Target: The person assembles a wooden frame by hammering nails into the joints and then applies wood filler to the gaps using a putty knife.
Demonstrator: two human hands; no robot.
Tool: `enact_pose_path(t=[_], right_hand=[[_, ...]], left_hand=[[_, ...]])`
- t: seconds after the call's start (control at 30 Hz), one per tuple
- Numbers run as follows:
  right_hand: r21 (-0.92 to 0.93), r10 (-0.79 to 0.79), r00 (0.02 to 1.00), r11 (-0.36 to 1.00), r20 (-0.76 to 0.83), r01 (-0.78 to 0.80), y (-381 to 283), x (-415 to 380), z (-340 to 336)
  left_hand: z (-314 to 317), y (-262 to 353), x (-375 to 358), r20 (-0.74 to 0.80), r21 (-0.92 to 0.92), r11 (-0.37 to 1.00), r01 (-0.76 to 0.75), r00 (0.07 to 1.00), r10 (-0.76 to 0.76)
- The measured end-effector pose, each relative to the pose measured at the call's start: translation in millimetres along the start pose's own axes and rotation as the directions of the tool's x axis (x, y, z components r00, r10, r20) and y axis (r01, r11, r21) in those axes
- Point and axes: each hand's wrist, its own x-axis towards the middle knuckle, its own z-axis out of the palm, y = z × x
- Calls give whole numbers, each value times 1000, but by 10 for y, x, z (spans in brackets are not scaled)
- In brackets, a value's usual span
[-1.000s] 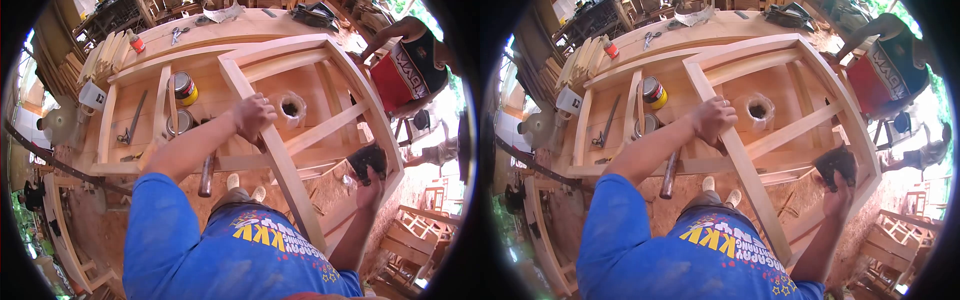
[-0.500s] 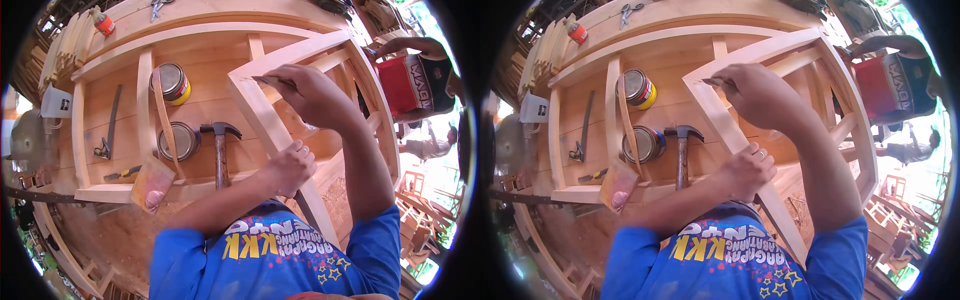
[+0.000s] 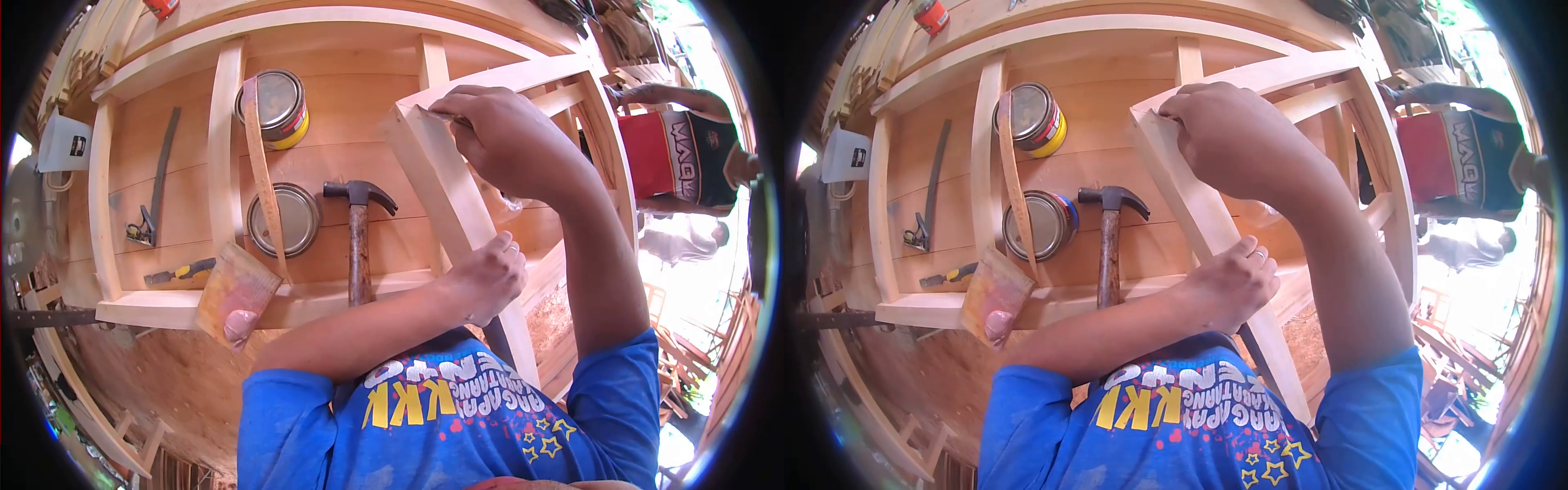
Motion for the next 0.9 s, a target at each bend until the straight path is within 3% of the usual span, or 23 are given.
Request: enact_pose_path(t=[0.13,0.37,0.47,0.57,0.67,0.87,0.9], right_hand=[[-59,-102,994,993,40,105,-23,38,-15],[-34,-183,974,981,133,189,59,109,-92],[120,-11,922,992,388,-39,-36,150,-316],[274,-48,984,962,171,0,299,256,-255],[124,10,965,991,261,-44,163,356,-262],[313,-8,961,946,277,-82,99,307,-166],[268,27,951,957,309,-114,9,304,-203]], left_hand=[[34,1,-9,-48,-11,1000,6,999,-7],[-1,2,12,25,-23,1000,-4,1000,4],[31,11,2,12,-19,1000,-4,1000,4],[121,27,-7,-27,3,1000,-3,1000,4],[131,29,13,63,19,1000,-21,998,20],[-6,6,-31,102,117,992,-53,994,41],[8,3,-45,83,131,990,-55,996,44]])
